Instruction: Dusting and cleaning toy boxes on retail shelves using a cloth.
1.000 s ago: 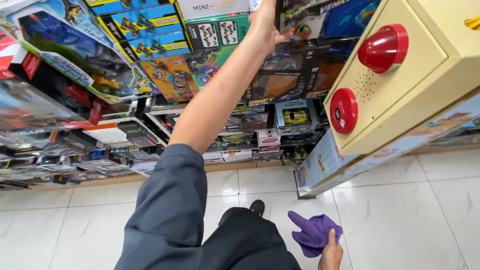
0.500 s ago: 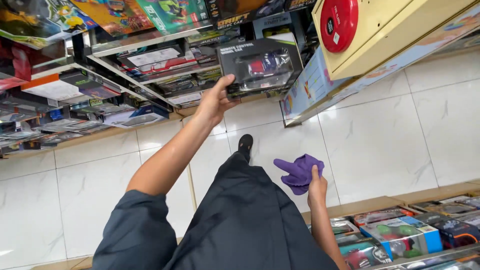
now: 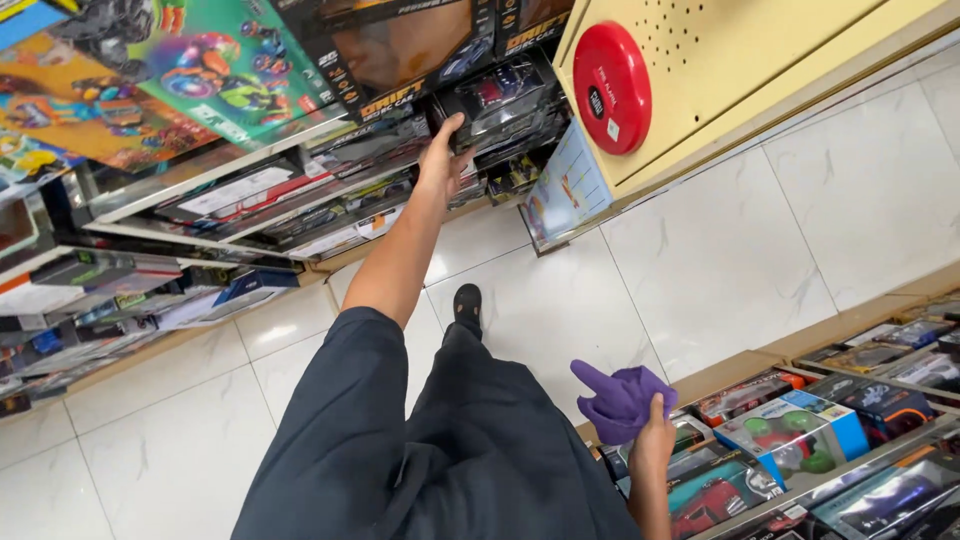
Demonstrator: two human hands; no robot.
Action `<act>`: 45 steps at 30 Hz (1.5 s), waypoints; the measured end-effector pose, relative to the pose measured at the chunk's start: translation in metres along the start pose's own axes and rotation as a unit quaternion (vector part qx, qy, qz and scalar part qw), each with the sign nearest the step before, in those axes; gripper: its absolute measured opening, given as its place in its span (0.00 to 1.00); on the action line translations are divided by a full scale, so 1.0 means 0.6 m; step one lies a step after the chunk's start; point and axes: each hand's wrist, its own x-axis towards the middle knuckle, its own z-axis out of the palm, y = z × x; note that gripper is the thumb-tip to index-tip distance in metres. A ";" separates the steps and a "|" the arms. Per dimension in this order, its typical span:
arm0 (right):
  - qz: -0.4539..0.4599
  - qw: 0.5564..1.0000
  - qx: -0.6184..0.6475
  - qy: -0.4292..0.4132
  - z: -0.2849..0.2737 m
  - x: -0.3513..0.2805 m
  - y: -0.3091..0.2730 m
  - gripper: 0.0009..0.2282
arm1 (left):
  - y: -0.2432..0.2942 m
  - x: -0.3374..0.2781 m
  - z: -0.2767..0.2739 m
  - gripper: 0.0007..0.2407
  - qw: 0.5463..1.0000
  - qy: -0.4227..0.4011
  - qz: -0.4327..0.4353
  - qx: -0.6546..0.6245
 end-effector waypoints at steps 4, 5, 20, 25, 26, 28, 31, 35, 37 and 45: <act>0.029 0.998 0.001 0.064 0.020 -0.032 -0.023 0.24 | 0.013 0.040 0.021 0.27 1.000 0.011 0.014 -0.016; 0.041 0.995 -0.015 0.084 0.026 -0.044 -0.030 0.24 | 0.014 0.045 0.022 0.28 0.999 -0.002 0.030 -0.026; 0.018 0.996 -0.009 0.084 0.034 -0.007 -0.014 0.24 | -0.015 0.152 0.064 0.19 0.958 0.155 0.066 -0.231; 0.017 0.997 -0.006 0.073 0.024 -0.011 -0.022 0.24 | -0.035 0.162 0.054 0.15 0.965 0.131 0.027 -0.226; 0.017 0.998 -0.005 0.064 0.031 -0.003 -0.025 0.24 | -0.024 0.166 0.045 0.16 0.970 0.118 0.011 -0.211; 0.015 0.999 -0.006 0.048 0.021 0.006 -0.013 0.25 | -0.045 0.145 0.040 0.17 0.979 0.130 0.018 -0.156; 0.050 0.998 -0.031 0.012 -0.011 0.111 0.053 0.29 | -0.017 0.048 0.046 0.19 0.991 0.130 0.012 -0.023; 0.150 0.981 -0.036 -0.116 -0.066 0.355 0.201 0.34 | 0.106 -0.233 0.083 0.20 0.994 0.070 0.031 0.079; 0.108 0.981 -0.050 -0.151 -0.020 0.367 0.191 0.34 | 0.178 -0.292 0.061 0.18 0.981 0.038 0.180 0.055; 0.069 0.948 -0.067 -0.302 0.091 0.410 0.145 0.32 | 0.596 -0.513 -0.002 0.32 0.633 0.273 0.692 0.214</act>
